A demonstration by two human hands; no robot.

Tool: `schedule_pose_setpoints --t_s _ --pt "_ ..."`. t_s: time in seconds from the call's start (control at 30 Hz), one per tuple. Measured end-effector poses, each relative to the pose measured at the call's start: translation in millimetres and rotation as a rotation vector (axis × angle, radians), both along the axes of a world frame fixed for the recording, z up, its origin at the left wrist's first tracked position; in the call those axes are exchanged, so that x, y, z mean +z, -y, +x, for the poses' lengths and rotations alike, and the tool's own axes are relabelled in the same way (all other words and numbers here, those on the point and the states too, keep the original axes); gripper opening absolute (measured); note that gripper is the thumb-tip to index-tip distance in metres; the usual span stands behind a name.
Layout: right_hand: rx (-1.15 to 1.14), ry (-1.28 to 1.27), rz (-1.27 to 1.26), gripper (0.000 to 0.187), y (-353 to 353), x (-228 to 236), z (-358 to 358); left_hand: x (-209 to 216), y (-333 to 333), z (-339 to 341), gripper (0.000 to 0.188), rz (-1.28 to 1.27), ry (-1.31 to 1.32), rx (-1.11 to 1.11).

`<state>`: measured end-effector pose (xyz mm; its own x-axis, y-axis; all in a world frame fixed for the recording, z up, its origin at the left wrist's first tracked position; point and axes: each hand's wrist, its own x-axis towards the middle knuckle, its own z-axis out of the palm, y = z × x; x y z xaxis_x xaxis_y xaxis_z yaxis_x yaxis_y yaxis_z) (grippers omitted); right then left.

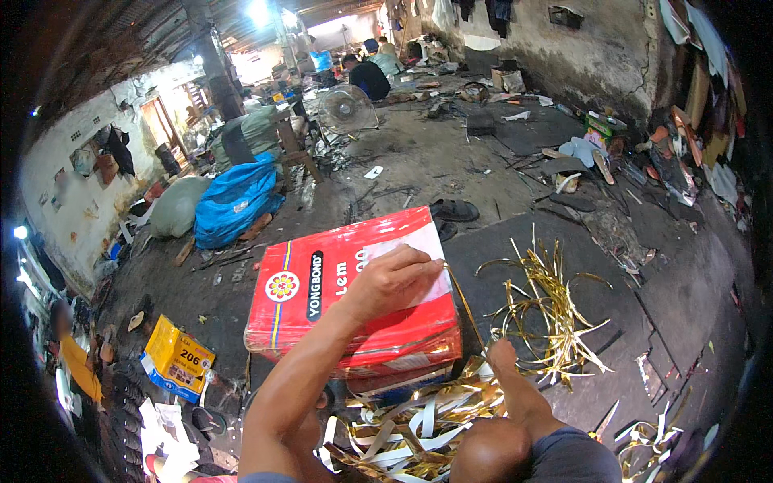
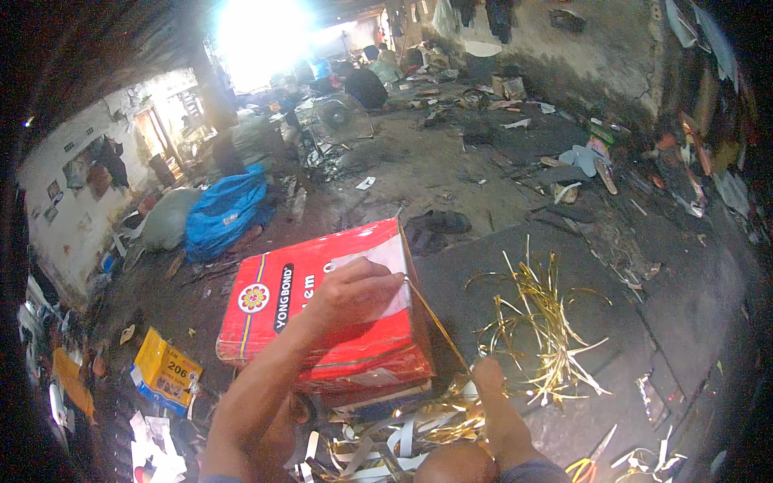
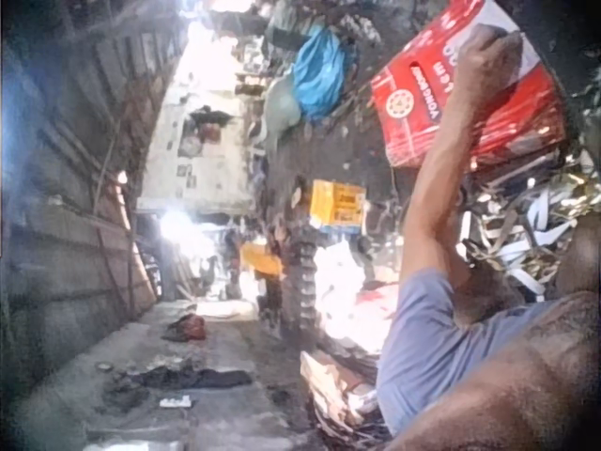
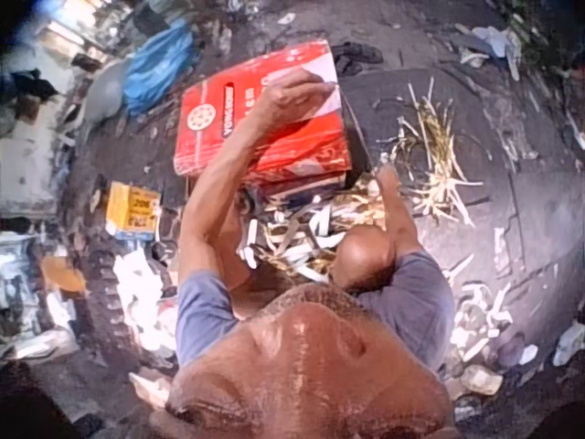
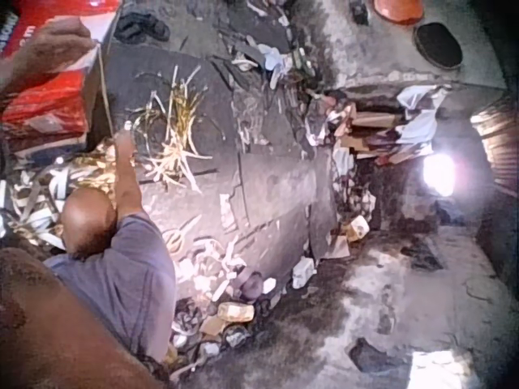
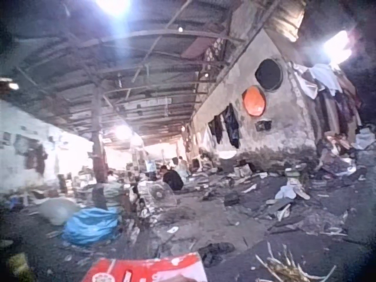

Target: The person sits on the floor and wraps a red cardboard box with white and gold ribbons. They repeatedly pull ribbon from a pile, wrap it around the box, and secure it by hand.

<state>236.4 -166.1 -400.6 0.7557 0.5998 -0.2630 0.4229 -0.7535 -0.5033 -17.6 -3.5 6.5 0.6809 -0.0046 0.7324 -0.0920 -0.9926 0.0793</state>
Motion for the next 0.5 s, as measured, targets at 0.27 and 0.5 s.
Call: schedule_pose_setpoints --t_s 0.27,0.5 --pt "-0.039 0.08 -0.031 0.029 3 13 -6 0 5 -4 0.037 -0.31 -0.039 -0.048" --pt "0.033 0.211 -0.126 0.029 18 5 19 10 16 -11 0.049 -0.219 -0.244 0.1"
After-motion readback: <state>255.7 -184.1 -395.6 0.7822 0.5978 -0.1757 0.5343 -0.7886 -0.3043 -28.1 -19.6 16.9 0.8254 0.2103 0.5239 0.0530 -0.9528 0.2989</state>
